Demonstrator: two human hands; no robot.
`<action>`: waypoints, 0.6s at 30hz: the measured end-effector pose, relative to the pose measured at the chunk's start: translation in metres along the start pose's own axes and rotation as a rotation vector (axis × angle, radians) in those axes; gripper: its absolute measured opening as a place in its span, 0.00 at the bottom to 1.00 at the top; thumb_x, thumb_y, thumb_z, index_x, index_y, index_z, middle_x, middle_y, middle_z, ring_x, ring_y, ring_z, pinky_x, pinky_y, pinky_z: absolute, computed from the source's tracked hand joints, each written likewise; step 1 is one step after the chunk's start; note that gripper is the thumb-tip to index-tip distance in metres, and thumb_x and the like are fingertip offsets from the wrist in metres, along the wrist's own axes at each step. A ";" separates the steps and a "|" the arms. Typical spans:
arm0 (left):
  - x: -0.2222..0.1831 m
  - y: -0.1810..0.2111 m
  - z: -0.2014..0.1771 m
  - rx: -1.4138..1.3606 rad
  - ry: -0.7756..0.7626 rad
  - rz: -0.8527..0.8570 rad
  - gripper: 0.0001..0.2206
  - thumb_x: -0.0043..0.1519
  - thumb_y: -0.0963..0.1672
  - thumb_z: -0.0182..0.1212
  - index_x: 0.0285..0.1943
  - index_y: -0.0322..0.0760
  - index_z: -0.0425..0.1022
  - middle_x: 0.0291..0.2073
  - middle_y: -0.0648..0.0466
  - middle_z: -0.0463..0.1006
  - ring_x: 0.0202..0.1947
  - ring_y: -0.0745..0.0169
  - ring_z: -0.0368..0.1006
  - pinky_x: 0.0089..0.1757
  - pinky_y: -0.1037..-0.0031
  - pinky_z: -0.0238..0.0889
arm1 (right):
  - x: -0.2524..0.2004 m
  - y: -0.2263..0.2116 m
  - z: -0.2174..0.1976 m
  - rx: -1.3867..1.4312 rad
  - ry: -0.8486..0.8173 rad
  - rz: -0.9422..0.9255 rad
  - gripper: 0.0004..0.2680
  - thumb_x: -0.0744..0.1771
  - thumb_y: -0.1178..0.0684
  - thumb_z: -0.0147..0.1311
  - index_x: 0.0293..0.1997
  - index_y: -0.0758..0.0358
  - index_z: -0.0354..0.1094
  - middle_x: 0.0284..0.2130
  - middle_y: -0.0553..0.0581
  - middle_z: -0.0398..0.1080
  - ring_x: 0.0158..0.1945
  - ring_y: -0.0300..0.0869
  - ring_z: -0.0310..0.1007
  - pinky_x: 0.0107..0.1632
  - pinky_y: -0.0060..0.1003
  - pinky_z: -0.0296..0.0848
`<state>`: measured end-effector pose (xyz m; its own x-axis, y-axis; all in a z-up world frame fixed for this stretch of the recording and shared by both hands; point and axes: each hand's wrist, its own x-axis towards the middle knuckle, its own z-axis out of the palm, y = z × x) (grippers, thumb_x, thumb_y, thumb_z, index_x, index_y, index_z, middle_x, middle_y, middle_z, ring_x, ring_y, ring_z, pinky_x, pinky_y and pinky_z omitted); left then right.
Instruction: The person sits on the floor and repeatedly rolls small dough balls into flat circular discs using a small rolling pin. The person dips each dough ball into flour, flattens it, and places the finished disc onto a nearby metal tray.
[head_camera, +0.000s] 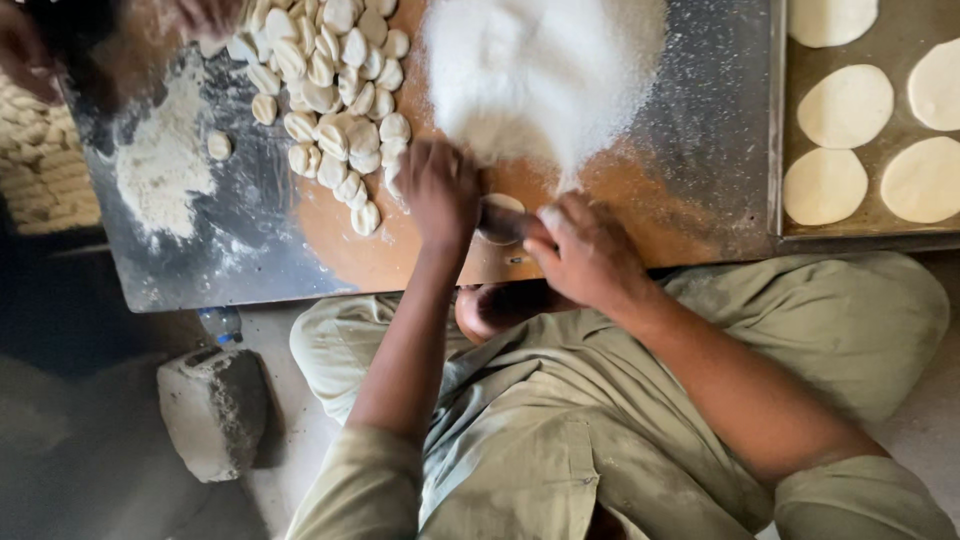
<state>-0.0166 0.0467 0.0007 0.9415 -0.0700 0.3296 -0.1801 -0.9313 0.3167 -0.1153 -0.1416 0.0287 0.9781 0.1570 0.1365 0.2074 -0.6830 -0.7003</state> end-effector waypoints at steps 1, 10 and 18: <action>0.014 0.006 0.011 -0.037 0.065 0.002 0.06 0.56 0.44 0.67 0.36 0.42 0.74 0.38 0.52 0.73 0.46 0.49 0.69 0.46 0.56 0.58 | 0.004 0.003 0.001 0.001 -0.006 0.012 0.11 0.65 0.51 0.62 0.43 0.70 0.70 0.38 0.65 0.69 0.39 0.58 0.72 0.41 0.52 0.71; -0.020 0.004 -0.014 -0.040 -0.028 0.153 0.08 0.65 0.43 0.59 0.52 0.44 0.76 0.49 0.57 0.79 0.54 0.52 0.68 0.54 0.57 0.55 | -0.011 -0.003 0.005 -0.070 -0.061 0.014 0.15 0.62 0.51 0.63 0.48 0.69 0.71 0.41 0.66 0.69 0.45 0.59 0.71 0.47 0.54 0.70; -0.036 0.005 -0.034 -0.233 -0.456 0.134 0.15 0.56 0.39 0.60 0.53 0.38 0.77 0.48 0.48 0.81 0.50 0.44 0.73 0.52 0.59 0.65 | -0.014 0.009 -0.009 -0.055 -0.252 -0.076 0.09 0.60 0.54 0.62 0.40 0.63 0.72 0.41 0.63 0.71 0.49 0.58 0.73 0.52 0.55 0.70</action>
<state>-0.0613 0.0571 0.0209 0.9248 -0.3796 -0.0231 -0.3170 -0.8030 0.5047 -0.1267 -0.1570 0.0269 0.9262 0.3769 0.0037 0.2871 -0.6990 -0.6550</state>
